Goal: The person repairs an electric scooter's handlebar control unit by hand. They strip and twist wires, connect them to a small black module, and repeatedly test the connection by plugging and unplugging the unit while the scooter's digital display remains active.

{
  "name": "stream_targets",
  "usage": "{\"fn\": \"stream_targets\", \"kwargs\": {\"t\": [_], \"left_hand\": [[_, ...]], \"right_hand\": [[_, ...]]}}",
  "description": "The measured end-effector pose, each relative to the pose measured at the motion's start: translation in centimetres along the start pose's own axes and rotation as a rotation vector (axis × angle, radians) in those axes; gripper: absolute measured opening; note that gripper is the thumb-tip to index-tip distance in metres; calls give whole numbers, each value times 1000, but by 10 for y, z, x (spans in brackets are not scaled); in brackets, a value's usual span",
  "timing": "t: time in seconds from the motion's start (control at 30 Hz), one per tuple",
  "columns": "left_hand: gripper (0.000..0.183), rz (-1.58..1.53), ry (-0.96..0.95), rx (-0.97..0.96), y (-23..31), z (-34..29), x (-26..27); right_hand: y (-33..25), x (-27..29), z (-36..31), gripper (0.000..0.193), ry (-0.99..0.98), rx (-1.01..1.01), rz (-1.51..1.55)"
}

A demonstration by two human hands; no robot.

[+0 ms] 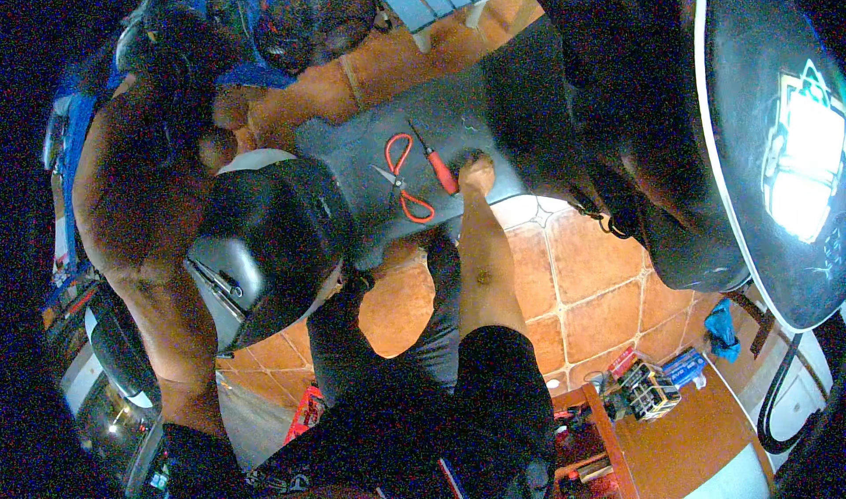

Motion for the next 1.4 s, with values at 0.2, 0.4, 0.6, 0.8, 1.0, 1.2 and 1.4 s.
{"fn": "stream_targets", "kwargs": {"t": [0.2, 0.4, 0.6, 0.8, 1.0, 1.2, 1.4], "left_hand": [[38, -41, -55, -38, -6, 0, -3], [31, -271, -75, -90, -17, -5, -15], [34, -347, 81, -28, -16, -4, -31], [28, -408, 110, 61, -12, -7, -34], [37, -660, 8, 64, -13, -11, -39], [38, -655, 105, 42, -22, -13, -43], [35, -700, 217, -1, -25, -12, -48]], "right_hand": [[38, 4, 12, 19, 166, 4, 384], [-49, 115, -52, 20, -272, -94, 1486], [-118, 306, -177, 17, -435, 243, 1573], [-151, 379, -226, 15, -386, 489, 1549], [-189, 426, -238, 12, -258, 601, 1461], [-241, 449, -250, 7, 21, 657, 904], [-284, 443, -242, 8, 195, 850, 493]]}}
Point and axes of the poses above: each hand's wrist, its own z-axis towards the middle knuckle, its own x-axis out of the back of the hand, y = z × x, the point moved 1 cm from there along z, towards the middle knuckle, and after that the axes turned 2 degrees about -z, right-handed, at the moved point
